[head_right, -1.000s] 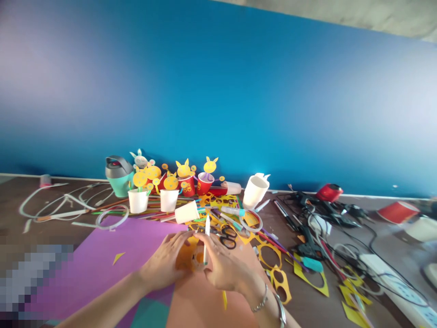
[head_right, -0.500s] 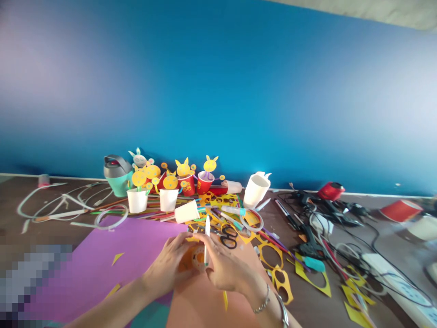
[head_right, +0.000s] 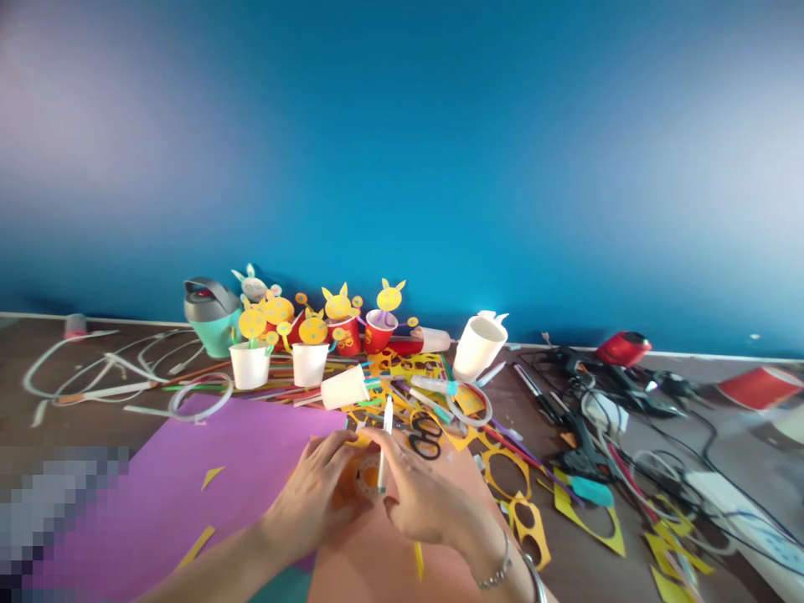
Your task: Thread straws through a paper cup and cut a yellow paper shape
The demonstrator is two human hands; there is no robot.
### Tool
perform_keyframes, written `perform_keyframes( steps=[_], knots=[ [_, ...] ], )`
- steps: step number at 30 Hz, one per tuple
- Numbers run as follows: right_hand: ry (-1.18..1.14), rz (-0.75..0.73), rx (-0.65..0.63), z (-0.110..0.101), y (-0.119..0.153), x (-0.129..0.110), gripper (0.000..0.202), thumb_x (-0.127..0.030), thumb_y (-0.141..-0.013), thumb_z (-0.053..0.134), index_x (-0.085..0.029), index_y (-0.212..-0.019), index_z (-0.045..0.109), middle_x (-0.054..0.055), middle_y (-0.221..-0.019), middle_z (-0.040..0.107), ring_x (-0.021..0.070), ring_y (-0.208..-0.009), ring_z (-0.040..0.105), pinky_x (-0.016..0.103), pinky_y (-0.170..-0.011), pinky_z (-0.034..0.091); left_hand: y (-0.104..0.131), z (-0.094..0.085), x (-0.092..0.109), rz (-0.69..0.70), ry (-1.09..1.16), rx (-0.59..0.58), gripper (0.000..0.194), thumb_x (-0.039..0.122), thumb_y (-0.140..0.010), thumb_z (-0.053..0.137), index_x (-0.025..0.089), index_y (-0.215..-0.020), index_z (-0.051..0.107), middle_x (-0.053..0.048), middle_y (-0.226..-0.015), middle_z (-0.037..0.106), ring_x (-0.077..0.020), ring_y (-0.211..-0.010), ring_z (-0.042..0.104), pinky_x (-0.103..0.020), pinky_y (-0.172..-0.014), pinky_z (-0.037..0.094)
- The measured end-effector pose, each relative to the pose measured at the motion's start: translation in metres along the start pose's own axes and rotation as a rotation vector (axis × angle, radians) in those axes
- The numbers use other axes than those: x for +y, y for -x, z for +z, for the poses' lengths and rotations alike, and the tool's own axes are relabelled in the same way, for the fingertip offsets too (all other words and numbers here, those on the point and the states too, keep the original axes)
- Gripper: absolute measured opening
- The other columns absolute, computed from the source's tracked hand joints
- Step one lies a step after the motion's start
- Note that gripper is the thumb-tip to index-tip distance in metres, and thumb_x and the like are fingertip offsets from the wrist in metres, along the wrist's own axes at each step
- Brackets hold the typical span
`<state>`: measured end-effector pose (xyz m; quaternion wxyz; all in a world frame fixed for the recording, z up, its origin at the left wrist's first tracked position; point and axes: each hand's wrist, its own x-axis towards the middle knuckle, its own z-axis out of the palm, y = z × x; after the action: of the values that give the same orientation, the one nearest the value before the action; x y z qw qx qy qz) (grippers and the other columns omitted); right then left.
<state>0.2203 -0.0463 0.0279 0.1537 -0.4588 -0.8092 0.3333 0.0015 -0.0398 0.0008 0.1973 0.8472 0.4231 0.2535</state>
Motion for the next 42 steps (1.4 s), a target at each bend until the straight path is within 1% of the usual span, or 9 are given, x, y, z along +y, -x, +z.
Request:
perform_keyframes(
  steps=[4,14,19,23,26,28,33,36,42],
  knots=[
    [-0.063,0.02,0.01,-0.004,0.001,0.007,0.094,-0.001,-0.071,0.05,-0.03,-0.155,0.021,0.006,-0.156,0.04,0.0244,-0.141,0.042,0.044,-0.116,0.037,0.002,0.001,0.001,-0.045,-0.033,-0.02,0.064,0.02,-0.071,0.078,0.028,-0.131,0.055,-0.009,-0.13,0.057,-0.0304,-0.114,0.056,-0.048,-0.098,0.044],
    [-0.181,-0.009,0.018,-0.008,0.001,0.015,0.094,0.002,-0.07,0.05,-0.034,-0.153,0.026,0.004,-0.147,0.053,0.022,-0.133,0.051,0.04,-0.112,0.042,-0.002,-0.003,0.007,-0.126,0.022,-0.016,0.048,0.014,-0.069,0.075,0.025,-0.115,0.065,-0.007,-0.125,0.061,-0.0291,-0.109,0.056,-0.047,-0.096,0.048],
    [-0.329,0.013,0.011,-0.013,-0.004,0.007,0.081,0.0,-0.074,0.05,-0.033,-0.146,0.039,0.003,-0.144,0.055,0.0221,-0.133,0.051,0.041,-0.112,0.042,-0.001,-0.001,0.006,-0.173,0.057,-0.033,0.048,0.013,-0.067,0.077,0.028,-0.111,0.067,-0.006,-0.125,0.062,-0.03,-0.109,0.056,-0.046,-0.095,0.05],
    [-0.386,0.066,0.289,-0.012,-0.006,0.007,0.029,-0.024,-0.094,0.051,-0.029,-0.121,0.062,0.008,-0.119,0.069,0.0245,-0.112,0.065,0.035,-0.091,0.056,-0.001,0.002,0.003,-0.173,0.057,-0.033,0.045,0.016,-0.067,0.078,0.028,-0.11,0.067,-0.006,-0.124,0.064,-0.0304,-0.109,0.057,-0.045,-0.093,0.051],
    [-0.363,0.117,0.542,-0.012,-0.003,0.01,0.031,-0.039,-0.103,0.037,-0.026,-0.116,0.062,0.007,-0.092,0.072,0.0225,-0.089,0.068,0.034,-0.08,0.056,-0.003,0.001,0.003,-0.149,0.037,-0.031,0.039,0.022,-0.072,0.077,0.027,-0.109,0.067,-0.007,-0.121,0.065,-0.0298,-0.106,0.059,-0.045,-0.091,0.051],
    [-0.328,0.109,0.593,-0.016,-0.003,0.01,0.035,-0.042,-0.104,0.034,-0.026,-0.119,0.061,0.005,-0.086,0.069,0.0211,-0.082,0.065,0.034,-0.078,0.054,-0.004,-0.001,0.004,-0.127,0.027,-0.028,0.036,0.026,-0.075,0.076,0.027,-0.109,0.067,-0.008,-0.118,0.066,-0.0291,-0.104,0.06,-0.045,-0.09,0.051],
    [-0.287,0.009,0.578,-0.026,-0.007,-0.013,0.026,-0.04,-0.1,0.045,-0.028,-0.099,0.067,0.005,-0.089,0.066,0.0231,-0.086,0.062,0.036,-0.079,0.051,-0.006,-0.005,0.006,-0.088,0.0,-0.022,0.032,0.023,-0.074,0.074,0.024,-0.105,0.065,-0.007,-0.113,0.067,-0.0279,-0.101,0.061,-0.043,-0.088,0.049],
    [-0.251,0.02,0.51,-0.025,-0.003,-0.024,0.017,-0.035,-0.094,0.051,-0.025,-0.088,0.063,0.003,-0.082,0.066,0.0209,-0.076,0.061,0.033,-0.068,0.048,-0.006,-0.007,0.007,-0.064,0.006,-0.021,0.029,0.021,-0.076,0.071,0.024,-0.104,0.064,-0.007,-0.11,0.067,-0.0272,-0.1,0.061,-0.042,-0.087,0.048],
    [0.041,-0.095,0.39,-0.006,0.009,-0.017,0.01,-0.02,-0.084,0.051,-0.023,-0.076,0.054,-0.001,-0.069,0.058,0.0183,-0.069,0.052,0.034,-0.07,0.04,-0.004,-0.008,0.007,-0.022,0.056,0.007,0.025,0.024,-0.082,0.068,0.024,-0.106,0.061,-0.007,-0.113,0.065,-0.0245,-0.101,0.062,-0.039,-0.088,0.046]
  ],
)
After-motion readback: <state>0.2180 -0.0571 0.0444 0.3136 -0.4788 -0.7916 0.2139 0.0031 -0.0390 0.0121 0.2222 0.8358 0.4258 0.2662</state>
